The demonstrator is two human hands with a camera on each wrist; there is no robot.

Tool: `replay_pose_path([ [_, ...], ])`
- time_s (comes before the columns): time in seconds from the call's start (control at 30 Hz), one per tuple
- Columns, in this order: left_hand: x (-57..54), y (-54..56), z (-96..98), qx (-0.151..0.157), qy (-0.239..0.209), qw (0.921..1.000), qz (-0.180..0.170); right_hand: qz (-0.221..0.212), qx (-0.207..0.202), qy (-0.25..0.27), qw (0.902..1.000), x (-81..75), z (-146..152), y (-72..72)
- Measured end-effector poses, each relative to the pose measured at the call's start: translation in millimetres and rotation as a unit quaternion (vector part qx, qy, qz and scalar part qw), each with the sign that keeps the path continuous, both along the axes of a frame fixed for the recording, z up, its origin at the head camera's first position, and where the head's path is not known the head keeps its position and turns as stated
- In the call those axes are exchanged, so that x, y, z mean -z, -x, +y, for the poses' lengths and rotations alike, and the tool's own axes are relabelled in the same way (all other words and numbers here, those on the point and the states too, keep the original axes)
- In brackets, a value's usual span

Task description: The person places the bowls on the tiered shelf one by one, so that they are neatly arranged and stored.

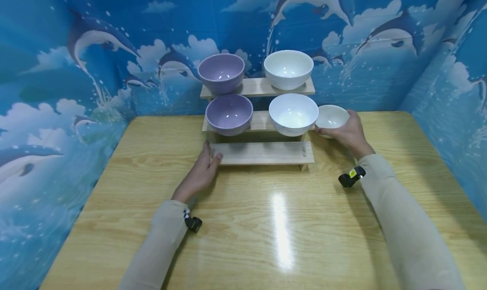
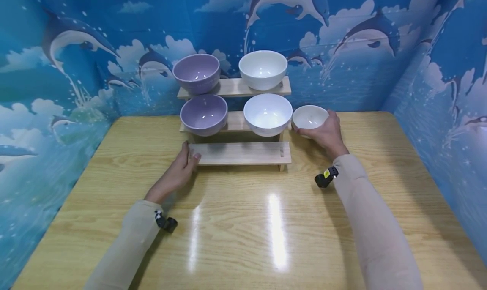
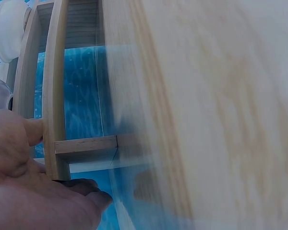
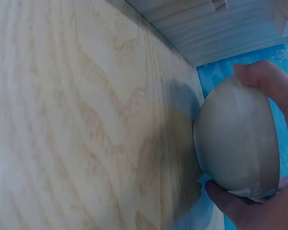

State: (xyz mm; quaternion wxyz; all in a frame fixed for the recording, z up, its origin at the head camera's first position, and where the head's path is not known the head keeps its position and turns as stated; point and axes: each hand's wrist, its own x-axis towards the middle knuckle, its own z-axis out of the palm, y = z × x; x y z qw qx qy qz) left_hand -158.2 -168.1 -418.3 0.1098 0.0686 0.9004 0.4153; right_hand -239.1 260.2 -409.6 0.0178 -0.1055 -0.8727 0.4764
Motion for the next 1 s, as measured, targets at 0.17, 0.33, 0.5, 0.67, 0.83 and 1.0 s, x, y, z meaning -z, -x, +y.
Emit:
replay_pose_path([
  [0.17,0.4,0.2,-0.1,0.0,0.0,1.0,0.001,-0.007,0.0,0.007,1.0,-1.6,1,-3.8],
  [0.33,0.8,0.5,-0.3,0.001,-0.001,1.0,0.003,0.0,-0.006,0.016,0.9998,-3.0,5,-9.6],
  [0.5,1.0,0.6,-0.1,-0.001,-0.002,1.0,0.0,0.009,-0.012,0.022,0.9996,-4.2,9,-17.4],
  [0.67,0.8,0.5,0.2,-0.002,-0.003,1.0,-0.002,0.007,-0.018,0.022,0.9996,-7.9,14,-27.3],
  [0.83,0.7,0.7,0.2,-0.001,-0.005,1.0,-0.006,0.001,-0.02,0.017,0.9997,-15.4,18,-37.7],
  [1.0,0.8,0.9,0.3,-0.002,-0.003,1.0,-0.006,0.009,-0.033,0.017,0.9993,-23.9,22,-48.8],
])
